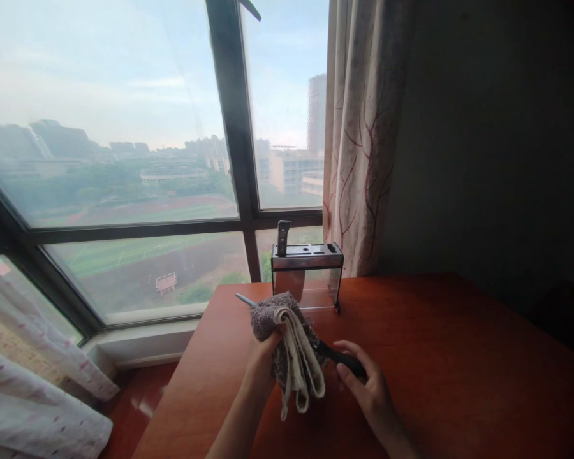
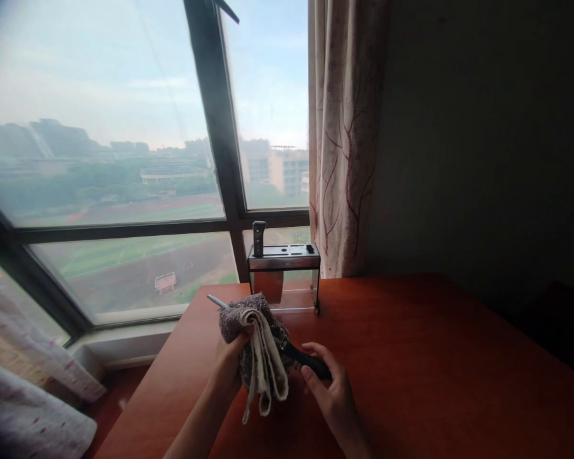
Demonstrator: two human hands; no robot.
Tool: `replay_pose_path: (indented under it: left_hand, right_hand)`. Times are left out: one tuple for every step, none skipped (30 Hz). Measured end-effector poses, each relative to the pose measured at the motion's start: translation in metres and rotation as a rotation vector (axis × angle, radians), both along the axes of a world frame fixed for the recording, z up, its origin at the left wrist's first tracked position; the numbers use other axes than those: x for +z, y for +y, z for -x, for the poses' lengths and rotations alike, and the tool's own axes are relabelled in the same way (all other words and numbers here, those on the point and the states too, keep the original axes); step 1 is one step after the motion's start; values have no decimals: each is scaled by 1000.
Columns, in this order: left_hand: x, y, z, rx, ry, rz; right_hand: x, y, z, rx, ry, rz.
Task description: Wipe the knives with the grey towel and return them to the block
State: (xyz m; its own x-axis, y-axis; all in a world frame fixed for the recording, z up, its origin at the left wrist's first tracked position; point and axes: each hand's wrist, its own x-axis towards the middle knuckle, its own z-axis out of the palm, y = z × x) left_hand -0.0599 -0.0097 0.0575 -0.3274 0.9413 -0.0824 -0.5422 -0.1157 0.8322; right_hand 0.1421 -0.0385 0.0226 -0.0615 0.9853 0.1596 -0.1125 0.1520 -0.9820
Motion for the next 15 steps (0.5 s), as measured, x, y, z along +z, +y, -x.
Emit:
replay_pose_path:
  left_hand:
    - [-1,0,-1,-18,-5,5]
    - [-3,-1,-3,-38,-4,8]
    - [-5,-1,-5,-56,5,9]
    - [-7,-2,-7,-68,24,7]
    - [-9,-2,-9,-75,50,-1]
    - [-11,-2,-12,-83,78,-13]
    - [-13,-2,-14,-89,104,-24]
    - [-14,-1,-16,-93,126,-32]
    - [-16,-1,-17,-93,142,-35]
    - [-17,0,-18,-88,151,-35]
    - [-17,0,-18,-78,155,-29]
    - [-18,1,-18,-65,155,-17]
    - [-18,1,-18,-47,151,-1]
    - [-17,1,-17,-32,144,17]
    - [-16,1,-16,-22,135,34]
  right_hand:
    - [-1,0,1,19,12,10]
    - [-2,0,2,47,25,25]
    - [-4,1,4,72,40,41]
    - [-5,2,5,85,52,57]
    - [-7,2,6,90,57,70]
    - [-7,3,6,85,55,78]
    - [-8,4,6,72,50,82]
    - [-8,4,6,54,42,79]
    - [-7,4,6,35,29,72]
    - [-7,4,6,21,10,60]
    - [-6,4,5,9,-12,42]
    - [-5,4,5,3,-40,19]
    - [-5,3,5,3,-72,-12]
    - [-5,4,5,6,-106,-50]
    - [-5,4,5,11,-134,-93]
